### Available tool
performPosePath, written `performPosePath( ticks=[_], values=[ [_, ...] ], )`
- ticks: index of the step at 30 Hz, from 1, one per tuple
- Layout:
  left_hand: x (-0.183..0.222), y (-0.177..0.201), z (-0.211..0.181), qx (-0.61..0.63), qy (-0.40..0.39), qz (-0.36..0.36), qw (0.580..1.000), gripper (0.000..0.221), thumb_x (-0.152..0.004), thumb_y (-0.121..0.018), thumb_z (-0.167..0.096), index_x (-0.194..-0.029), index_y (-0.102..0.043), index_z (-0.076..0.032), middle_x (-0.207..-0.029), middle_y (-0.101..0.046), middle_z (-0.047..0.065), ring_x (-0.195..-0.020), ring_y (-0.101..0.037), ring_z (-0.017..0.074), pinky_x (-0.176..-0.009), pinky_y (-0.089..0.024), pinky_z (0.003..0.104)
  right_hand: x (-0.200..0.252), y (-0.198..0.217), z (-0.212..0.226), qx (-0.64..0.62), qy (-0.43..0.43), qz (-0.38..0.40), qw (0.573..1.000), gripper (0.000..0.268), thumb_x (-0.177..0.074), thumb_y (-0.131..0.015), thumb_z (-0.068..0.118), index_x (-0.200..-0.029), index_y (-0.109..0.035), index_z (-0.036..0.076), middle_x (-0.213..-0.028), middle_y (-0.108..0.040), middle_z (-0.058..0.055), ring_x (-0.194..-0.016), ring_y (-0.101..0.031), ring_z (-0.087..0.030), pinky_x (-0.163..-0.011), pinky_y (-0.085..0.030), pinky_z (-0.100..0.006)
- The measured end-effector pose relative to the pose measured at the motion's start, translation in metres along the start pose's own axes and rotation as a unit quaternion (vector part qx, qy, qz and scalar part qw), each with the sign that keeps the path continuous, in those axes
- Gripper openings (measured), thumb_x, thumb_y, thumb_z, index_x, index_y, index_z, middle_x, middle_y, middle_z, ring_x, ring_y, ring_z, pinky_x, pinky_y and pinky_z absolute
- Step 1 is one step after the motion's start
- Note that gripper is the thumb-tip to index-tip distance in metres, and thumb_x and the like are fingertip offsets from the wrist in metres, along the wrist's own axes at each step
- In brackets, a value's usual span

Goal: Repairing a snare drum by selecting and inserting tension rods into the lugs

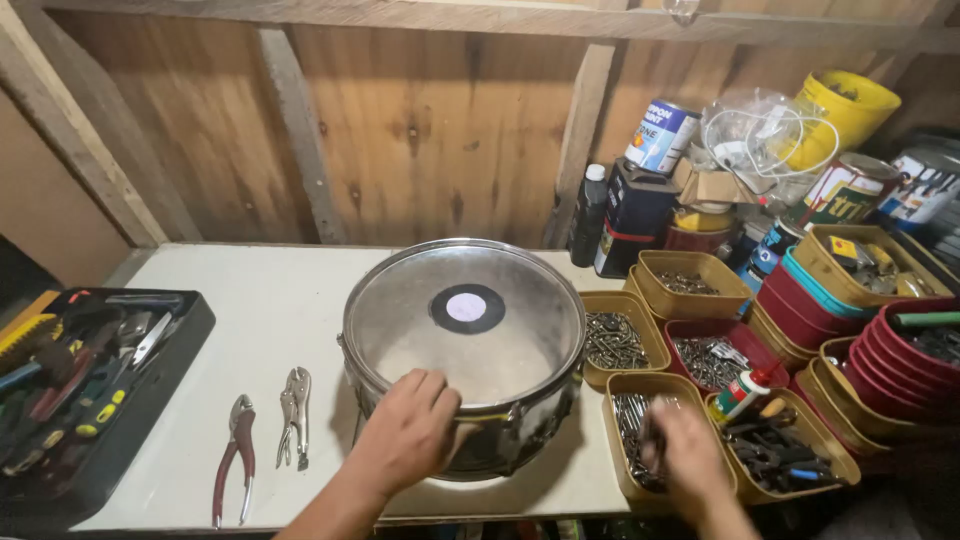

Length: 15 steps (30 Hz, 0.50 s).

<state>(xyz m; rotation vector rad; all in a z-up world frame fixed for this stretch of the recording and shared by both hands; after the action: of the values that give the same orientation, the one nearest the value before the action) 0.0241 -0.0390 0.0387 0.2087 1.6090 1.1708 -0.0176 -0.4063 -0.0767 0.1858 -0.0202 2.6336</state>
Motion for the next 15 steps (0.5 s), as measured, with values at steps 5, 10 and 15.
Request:
performPosePath(
  ticks=[5,10,15],
  values=[
    [-0.058,0.011,-0.006,0.008,0.012,0.022,1.000,0.040,-0.099,-0.064,-0.043,-0.086,-0.053,-0.007,-0.084,-0.051,0.011,-0.070,-0.049,0.0262,-0.049,-0.044,0.040,0.036,-0.036,-0.110,0.110,-0.112,0.050,0.986,0.029,-0.080,-0.063,0.029,-0.079,-0.074,0.002,-0.070,-0.066,-0.011,-0.061,-0.055,-0.021,-0.061,-0.037,-0.032],
    [-0.132,0.037,0.011,0.033,0.188,0.184,0.964,0.047,-0.098,-0.067,-0.055,-0.095,-0.052,-0.011,-0.094,-0.056,0.007,-0.082,-0.054,0.0234,-0.073,-0.052,0.039,0.094,-0.109,-0.079,0.204,-0.080,0.241,0.945,0.024,-0.084,-0.080,0.032,-0.095,-0.082,0.011,-0.089,-0.084,0.000,-0.086,-0.070,-0.008,-0.085,-0.054,-0.023],
    [-0.161,0.084,0.053,0.101,0.436,0.134,0.884,0.046,-0.088,-0.071,-0.058,-0.087,-0.064,-0.013,-0.092,-0.066,0.006,-0.080,-0.063,0.0230,-0.070,-0.051,0.042,0.084,-0.130,-0.104,0.300,-0.057,0.254,0.918,0.013,-0.085,-0.080,0.037,-0.092,-0.080,0.026,-0.081,-0.076,0.013,-0.078,-0.066,0.000,-0.074,-0.052,-0.018]
  ],
)
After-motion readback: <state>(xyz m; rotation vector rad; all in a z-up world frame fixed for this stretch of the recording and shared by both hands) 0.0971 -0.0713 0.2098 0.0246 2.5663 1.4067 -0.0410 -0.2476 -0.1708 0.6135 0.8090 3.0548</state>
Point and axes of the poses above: each hand's wrist, its own x-axis away from the middle knuckle, its own y-axis out of the back of the hand, z = x × y, the point moved 6 cm from there along -x, towards the middle knuckle
